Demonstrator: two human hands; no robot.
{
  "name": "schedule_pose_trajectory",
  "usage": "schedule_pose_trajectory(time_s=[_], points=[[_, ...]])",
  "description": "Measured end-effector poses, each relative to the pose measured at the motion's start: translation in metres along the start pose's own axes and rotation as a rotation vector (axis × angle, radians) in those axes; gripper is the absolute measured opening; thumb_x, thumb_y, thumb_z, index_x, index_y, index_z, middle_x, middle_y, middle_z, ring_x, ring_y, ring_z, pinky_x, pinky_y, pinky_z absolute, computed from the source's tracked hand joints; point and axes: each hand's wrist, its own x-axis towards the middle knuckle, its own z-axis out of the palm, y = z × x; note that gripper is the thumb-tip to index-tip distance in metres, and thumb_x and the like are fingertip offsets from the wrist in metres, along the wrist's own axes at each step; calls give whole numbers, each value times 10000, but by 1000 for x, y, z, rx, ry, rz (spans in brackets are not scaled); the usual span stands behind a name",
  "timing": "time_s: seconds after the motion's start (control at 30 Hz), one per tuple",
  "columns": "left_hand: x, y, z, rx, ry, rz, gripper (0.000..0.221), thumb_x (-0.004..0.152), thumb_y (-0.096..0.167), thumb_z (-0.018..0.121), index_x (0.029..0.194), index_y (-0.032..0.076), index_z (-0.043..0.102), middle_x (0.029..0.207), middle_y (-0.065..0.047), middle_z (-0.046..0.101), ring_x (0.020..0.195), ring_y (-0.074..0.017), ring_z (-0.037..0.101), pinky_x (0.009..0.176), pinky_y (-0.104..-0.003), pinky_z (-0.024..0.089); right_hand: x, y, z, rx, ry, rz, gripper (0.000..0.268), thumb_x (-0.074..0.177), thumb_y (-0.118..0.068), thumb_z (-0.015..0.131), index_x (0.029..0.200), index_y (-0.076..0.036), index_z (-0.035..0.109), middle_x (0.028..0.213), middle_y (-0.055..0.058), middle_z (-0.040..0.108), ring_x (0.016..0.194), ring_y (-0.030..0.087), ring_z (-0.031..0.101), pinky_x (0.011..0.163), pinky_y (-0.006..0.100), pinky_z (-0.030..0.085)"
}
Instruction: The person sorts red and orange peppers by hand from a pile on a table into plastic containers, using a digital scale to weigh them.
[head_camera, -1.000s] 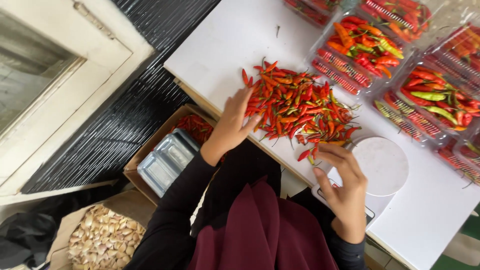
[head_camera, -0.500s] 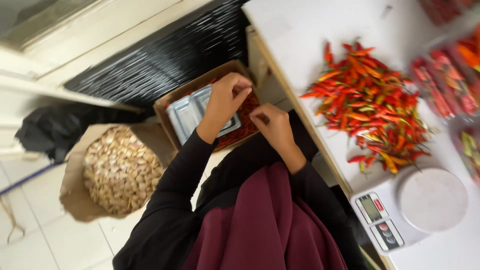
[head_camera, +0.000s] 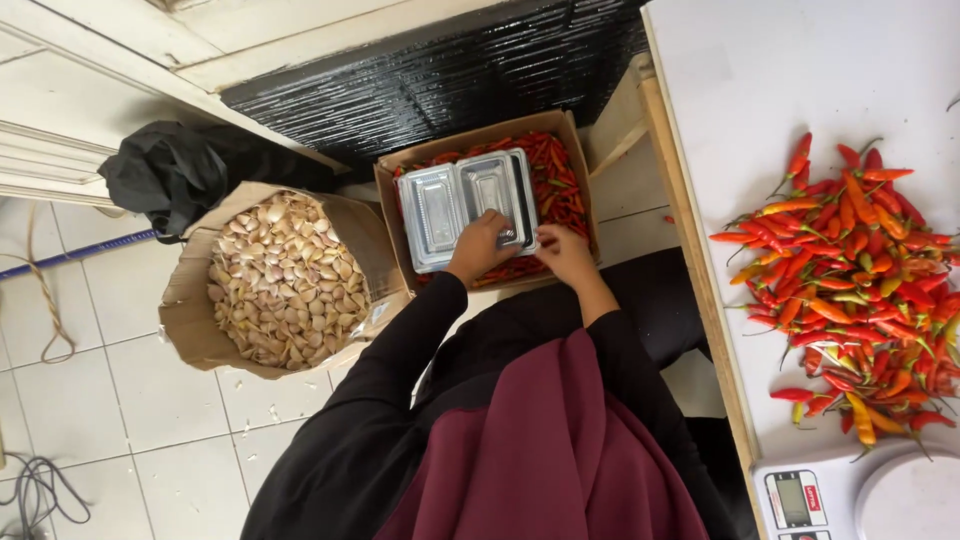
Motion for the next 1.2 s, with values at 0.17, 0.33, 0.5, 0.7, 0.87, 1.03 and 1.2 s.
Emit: schedule_pose_trajectory(time_s=[0.17, 0.33, 0.5, 0.7, 0.87, 1.03, 1.2], points=[[24, 3, 12, -8, -61, -180, 405, 864, 485, 729, 881, 98, 610, 874, -105, 605, 877, -391, 704, 743, -490, 563, -6, -27, -2, 10, -174, -23, 633, 898, -5, 703, 1496, -17, 493, 1396, 289, 560, 1143, 430, 672, 977, 540, 564], [34, -2, 24, -9, -81, -336, 368, 802, 490, 707, 773, 138, 601, 796, -86, 606, 837, -353, 716, 701, -447, 573, -5, -22, -2, -33, -199, 25, 640, 944, -33, 658, 1553, -75, 465, 1432, 218, 562, 1183, 362, 670, 981, 480, 573], [33, -5, 22, -70, -126, -373, 417, 767, 541, 683, 806, 130, 622, 852, -104, 632, 914, -362, 707, 774, -456, 571, -6, -22, -1, -74, -293, 94, 520, 984, -116, 636, 1492, -49, 549, 1433, 207, 582, 1227, 358, 646, 1010, 493, 556], [35, -12, 17, -105, -192, -351, 458, 794, 577, 670, 863, 125, 663, 911, -129, 677, 1009, -384, 696, 855, -476, 564, -8, -28, -5, -27, -305, 78, 578, 979, -116, 637, 1538, -76, 498, 1427, 209, 568, 1220, 369, 640, 977, 509, 559], [37, -15, 21, -105, -188, -356, 433, 773, 565, 677, 849, 138, 661, 900, -110, 681, 1000, -360, 702, 854, -464, 568, -8, -26, -7, -36, -347, 70, 607, 981, -122, 634, 1561, -65, 465, 1448, 247, 538, 1229, 400, 625, 979, 533, 550], [37, -13, 22, -102, -164, -344, 396, 782, 507, 669, 835, 116, 655, 886, -138, 673, 985, -392, 698, 850, -485, 560, -17, -48, -16, -106, -452, 79, 725, 960, -196, 659, 1608, -51, 367, 1496, 307, 478, 1264, 453, 599, 1006, 580, 537], [36, -24, 32, -163, -133, -342, 380, 772, 489, 721, 842, 126, 638, 869, -102, 674, 927, -345, 712, 810, -454, 580, -17, -49, -16, -113, -479, 83, 749, 974, -233, 655, 1634, -97, 329, 1516, 305, 456, 1287, 437, 590, 1025, 564, 525]])
